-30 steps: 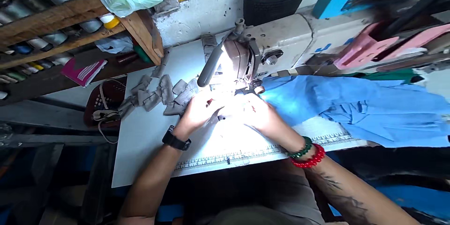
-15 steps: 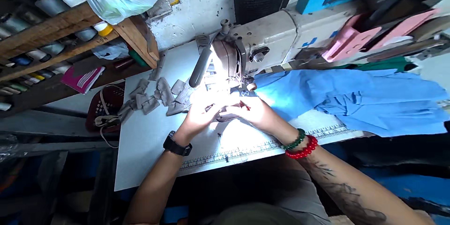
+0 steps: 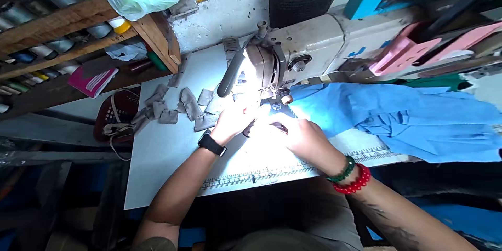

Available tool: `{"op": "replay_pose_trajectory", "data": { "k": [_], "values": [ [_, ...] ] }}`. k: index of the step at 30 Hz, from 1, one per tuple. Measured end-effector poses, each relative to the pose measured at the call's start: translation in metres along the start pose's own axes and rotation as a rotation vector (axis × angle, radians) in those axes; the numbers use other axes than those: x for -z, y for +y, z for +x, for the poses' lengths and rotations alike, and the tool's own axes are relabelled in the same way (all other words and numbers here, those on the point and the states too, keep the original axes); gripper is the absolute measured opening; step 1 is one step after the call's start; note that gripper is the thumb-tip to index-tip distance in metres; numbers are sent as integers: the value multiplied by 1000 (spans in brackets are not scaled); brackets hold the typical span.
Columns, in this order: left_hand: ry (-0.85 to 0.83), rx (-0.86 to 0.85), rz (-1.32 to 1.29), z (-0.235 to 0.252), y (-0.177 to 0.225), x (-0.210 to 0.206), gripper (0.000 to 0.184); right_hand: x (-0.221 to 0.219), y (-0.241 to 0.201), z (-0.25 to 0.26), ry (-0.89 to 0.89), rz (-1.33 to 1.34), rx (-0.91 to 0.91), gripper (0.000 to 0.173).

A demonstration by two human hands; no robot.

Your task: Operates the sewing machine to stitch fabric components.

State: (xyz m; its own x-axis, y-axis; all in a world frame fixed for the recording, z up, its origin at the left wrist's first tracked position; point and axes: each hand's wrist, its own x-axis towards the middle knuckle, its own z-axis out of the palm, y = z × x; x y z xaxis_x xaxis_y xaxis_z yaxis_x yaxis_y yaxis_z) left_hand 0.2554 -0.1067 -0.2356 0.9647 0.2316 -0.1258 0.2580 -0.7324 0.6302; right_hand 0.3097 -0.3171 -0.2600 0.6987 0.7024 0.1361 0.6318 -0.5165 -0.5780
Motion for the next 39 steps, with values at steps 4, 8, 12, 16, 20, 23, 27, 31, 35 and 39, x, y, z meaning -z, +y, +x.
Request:
{"op": "replay_pose_trajectory", "data": {
  "k": [4, 8, 12, 16, 20, 23, 27, 31, 35, 39],
  "values": [
    [70, -67, 56, 11, -4, 0, 19, -9, 1, -3, 60, -168, 99, 20],
    [82, -132, 56, 28, -17, -4, 20, -13, 6, -2, 44, -234, 124, 19],
    [16, -76, -46, 27, -15, 0, 18, -14, 9, 0, 102, -232, 174, 21],
    [59, -96, 93, 37, -24, 2, 27, -14, 8, 11, 51, -288, 180, 20],
    [133, -21, 121, 58, -38, 9, 29, -12, 3, 14, -5, -421, 151, 32],
    [112, 41, 188, 52, -54, 25, 36, -12, -6, -1, 42, -479, 182, 28],
    [-9, -91, 190, -1, -36, 53, 26, -22, -17, -3, 7, -316, 250, 22],
    [16, -70, 119, -36, -12, 53, 29, -36, -39, 24, -11, -160, 247, 24],
    [51, -66, 100, -49, -9, 52, 25, -41, -45, 38, -43, -101, 214, 25],
    [58, -134, -28, -44, -25, 51, 18, -30, -31, 34, -59, 151, 146, 25]
  ]
}}
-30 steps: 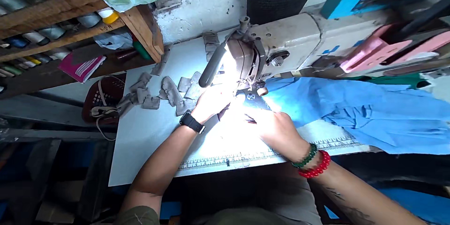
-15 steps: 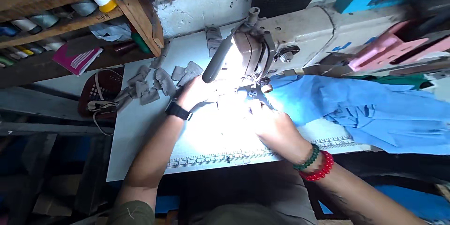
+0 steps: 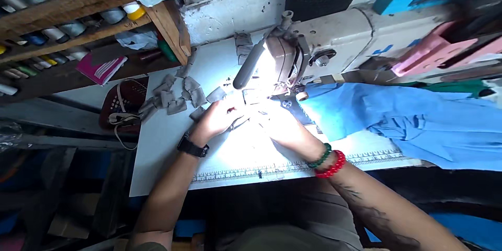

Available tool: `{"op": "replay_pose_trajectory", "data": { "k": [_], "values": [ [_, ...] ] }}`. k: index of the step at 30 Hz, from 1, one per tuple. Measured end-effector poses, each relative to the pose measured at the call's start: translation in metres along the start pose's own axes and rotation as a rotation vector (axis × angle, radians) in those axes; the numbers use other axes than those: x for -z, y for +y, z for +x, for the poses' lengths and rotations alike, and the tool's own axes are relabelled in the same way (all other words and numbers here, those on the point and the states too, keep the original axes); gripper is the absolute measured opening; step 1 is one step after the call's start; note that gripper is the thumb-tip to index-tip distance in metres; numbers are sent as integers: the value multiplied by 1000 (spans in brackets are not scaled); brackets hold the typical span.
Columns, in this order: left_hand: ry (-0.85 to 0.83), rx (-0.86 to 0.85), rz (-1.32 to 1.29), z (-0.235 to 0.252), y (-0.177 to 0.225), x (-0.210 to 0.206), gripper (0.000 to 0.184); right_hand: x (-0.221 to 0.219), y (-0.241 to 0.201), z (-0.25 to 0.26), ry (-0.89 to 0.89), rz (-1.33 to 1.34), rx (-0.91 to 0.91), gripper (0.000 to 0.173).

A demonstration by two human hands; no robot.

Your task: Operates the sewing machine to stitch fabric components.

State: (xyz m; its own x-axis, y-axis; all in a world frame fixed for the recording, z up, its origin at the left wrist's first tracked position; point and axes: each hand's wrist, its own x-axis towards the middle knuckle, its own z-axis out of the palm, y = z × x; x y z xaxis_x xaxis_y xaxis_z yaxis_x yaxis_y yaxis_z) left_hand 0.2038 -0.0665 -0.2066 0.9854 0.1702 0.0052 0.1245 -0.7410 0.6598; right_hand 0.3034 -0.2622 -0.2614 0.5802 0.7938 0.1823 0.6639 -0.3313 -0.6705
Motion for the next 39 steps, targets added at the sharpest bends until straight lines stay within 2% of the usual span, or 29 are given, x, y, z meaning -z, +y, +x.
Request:
{"op": "replay_pose_trajectory", "data": {
  "k": [3, 5, 10, 13, 15, 17, 20, 22, 24, 29, 33, 35, 39],
  "values": [
    [28, -84, -157, 2, 2, -12, 15, 13, 4, -2, -72, 246, -25, 19],
    [50, -136, -205, 4, 4, -18, 14, 18, 7, -7, -46, 327, -36, 15],
    [78, -215, -312, 5, 11, -33, 9, 25, 14, -12, 18, 384, -53, 14],
    [126, -191, -241, 4, 13, -35, 8, 25, 18, -12, 54, 359, -95, 16],
    [151, -227, -238, 3, 13, -34, 5, 29, 19, -12, 24, 432, -117, 13],
    [91, -224, -269, 1, 17, -33, 5, 29, 17, -12, 8, 507, -121, 12],
    [-161, -24, -319, 6, 24, -24, 21, 28, 17, -12, 11, 573, -122, 7],
    [-271, 111, -328, 11, 28, -25, 32, 28, 18, -13, 7, 574, -167, 9],
    [-286, 143, -315, 14, 32, -28, 33, 29, 18, -13, 16, 528, -184, 10],
    [-204, 94, -165, 18, 39, -33, 30, 29, 22, -14, 40, 453, -196, 16],
    [-140, -59, -45, 32, 19, -46, 25, 34, 27, -19, -4, 234, -204, 20],
    [-53, -2, 42, 39, 14, -53, 21, 35, 28, -26, -2, 58, -211, 16],
    [-29, 92, 104, 48, 21, -52, 17, 29, 22, -42, 52, -240, -112, 27]
  ]
}}
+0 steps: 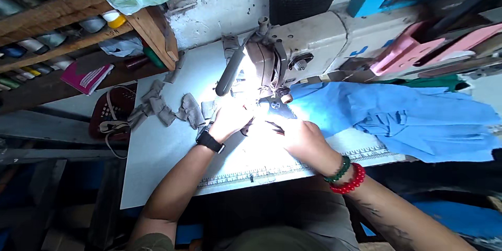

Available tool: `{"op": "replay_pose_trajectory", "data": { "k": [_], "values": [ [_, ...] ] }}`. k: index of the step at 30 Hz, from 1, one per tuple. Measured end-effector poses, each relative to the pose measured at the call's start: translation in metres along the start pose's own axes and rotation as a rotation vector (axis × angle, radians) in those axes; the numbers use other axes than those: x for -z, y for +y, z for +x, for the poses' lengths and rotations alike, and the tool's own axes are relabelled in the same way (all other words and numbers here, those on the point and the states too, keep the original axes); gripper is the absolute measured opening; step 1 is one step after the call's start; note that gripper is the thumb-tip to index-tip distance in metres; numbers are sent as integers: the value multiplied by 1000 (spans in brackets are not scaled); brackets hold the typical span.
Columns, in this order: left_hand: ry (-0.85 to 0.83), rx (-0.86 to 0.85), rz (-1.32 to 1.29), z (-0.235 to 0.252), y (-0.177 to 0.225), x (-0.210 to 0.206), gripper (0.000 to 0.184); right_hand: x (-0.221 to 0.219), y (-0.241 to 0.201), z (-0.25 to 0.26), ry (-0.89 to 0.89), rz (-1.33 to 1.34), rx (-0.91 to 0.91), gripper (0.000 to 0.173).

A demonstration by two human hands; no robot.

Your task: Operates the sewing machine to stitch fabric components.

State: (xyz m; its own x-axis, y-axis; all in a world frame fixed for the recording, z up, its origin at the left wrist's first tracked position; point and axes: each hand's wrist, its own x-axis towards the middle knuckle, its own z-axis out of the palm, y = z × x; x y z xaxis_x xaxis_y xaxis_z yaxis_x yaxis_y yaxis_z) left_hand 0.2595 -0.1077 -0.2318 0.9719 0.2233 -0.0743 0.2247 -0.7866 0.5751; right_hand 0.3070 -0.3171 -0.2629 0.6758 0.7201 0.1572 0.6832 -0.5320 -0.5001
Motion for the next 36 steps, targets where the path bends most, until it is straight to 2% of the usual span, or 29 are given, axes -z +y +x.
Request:
{"op": "replay_pose_trajectory", "data": {
  "k": [3, 10, 13, 16, 21, 23, 25, 29, 33, 36],
  "values": [
    [25, -36, 113, 16, -12, -5, 21, -9, 2, -1, 58, -125, 72, 17],
    [50, -85, 104, 22, -17, -5, 24, -11, 3, -2, 76, -268, 152, 13],
    [37, -42, 56, 23, -18, -3, 27, -10, 1, 3, 47, -320, 164, 13],
    [32, -8, 116, 34, -16, 4, 31, -10, 0, 13, -30, -411, 155, 10],
    [77, 54, 84, 40, -38, 14, 36, -12, -10, -1, 19, -471, 182, 27],
    [6, 59, 102, 26, -42, 31, 38, -12, -15, -5, 2, -410, 137, 27],
    [-66, -11, 136, 5, -40, 43, 34, -14, -21, -5, -22, -307, 167, 23],
    [-4, -48, 100, -17, -42, 37, 32, -27, -35, 16, -22, -118, 191, 30],
    [1, -59, 91, -20, -42, 31, 34, -36, -47, 40, -34, -11, 193, 23],
    [25, -67, 67, -32, -34, 40, 29, -38, -39, 34, 30, 98, 181, 24]
  ]
}}
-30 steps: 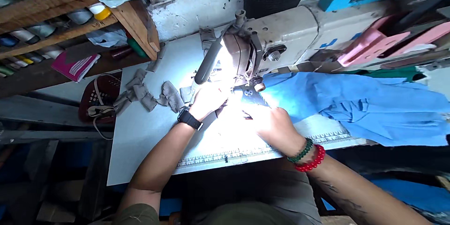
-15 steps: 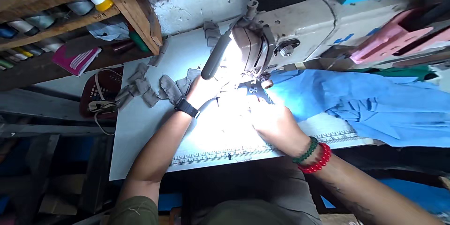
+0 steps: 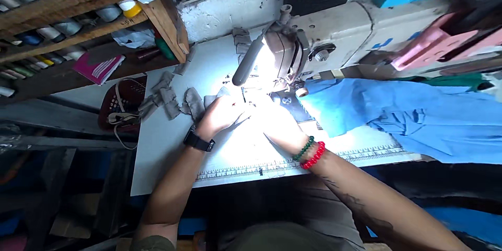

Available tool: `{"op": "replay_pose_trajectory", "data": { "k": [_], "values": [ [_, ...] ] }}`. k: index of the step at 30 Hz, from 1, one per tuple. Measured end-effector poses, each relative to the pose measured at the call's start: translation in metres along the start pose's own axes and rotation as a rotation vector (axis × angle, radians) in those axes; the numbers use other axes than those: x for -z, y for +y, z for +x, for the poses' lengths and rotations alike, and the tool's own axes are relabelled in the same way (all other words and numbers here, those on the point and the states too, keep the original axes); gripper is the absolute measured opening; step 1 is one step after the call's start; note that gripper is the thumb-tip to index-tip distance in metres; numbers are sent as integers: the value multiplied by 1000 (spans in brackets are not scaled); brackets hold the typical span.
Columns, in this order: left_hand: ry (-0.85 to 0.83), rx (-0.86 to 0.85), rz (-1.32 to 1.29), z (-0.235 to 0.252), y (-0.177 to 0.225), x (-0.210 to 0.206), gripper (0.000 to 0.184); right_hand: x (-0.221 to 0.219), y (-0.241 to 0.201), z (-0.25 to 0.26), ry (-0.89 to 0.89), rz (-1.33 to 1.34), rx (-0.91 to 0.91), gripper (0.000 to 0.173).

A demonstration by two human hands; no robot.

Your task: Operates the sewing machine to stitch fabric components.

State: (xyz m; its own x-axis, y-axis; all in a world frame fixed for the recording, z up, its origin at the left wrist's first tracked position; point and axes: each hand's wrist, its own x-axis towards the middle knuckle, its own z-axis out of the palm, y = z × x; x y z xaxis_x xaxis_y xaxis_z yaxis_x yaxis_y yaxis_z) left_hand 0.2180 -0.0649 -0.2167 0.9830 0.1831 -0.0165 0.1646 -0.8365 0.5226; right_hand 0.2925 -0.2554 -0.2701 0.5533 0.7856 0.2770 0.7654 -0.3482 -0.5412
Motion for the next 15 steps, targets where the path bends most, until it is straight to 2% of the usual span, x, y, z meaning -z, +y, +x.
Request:
{"op": "replay_pose_trajectory", "data": {
  "k": [2, 4, 6, 11, 13, 15],
  "values": [
    [23, -9, -103, -14, 15, 12, 22, 7, 4, -8, 23, 197, -73, 30],
    [21, -63, -235, -18, 20, 10, 16, 17, 2, -5, -24, 347, -136, 24],
    [37, -142, -319, -15, 16, -3, 17, 21, 2, -10, -50, 456, -134, 20],
    [-11, -260, -486, -10, 16, -20, 12, 28, 11, -22, -52, 525, -174, 24],
    [-21, -256, -442, -12, 18, -23, 12, 28, 16, -26, 0, 538, -212, 21],
    [43, -265, -358, -12, 18, -22, 12, 32, 20, -26, 12, 548, -234, 19]
  ]
}}
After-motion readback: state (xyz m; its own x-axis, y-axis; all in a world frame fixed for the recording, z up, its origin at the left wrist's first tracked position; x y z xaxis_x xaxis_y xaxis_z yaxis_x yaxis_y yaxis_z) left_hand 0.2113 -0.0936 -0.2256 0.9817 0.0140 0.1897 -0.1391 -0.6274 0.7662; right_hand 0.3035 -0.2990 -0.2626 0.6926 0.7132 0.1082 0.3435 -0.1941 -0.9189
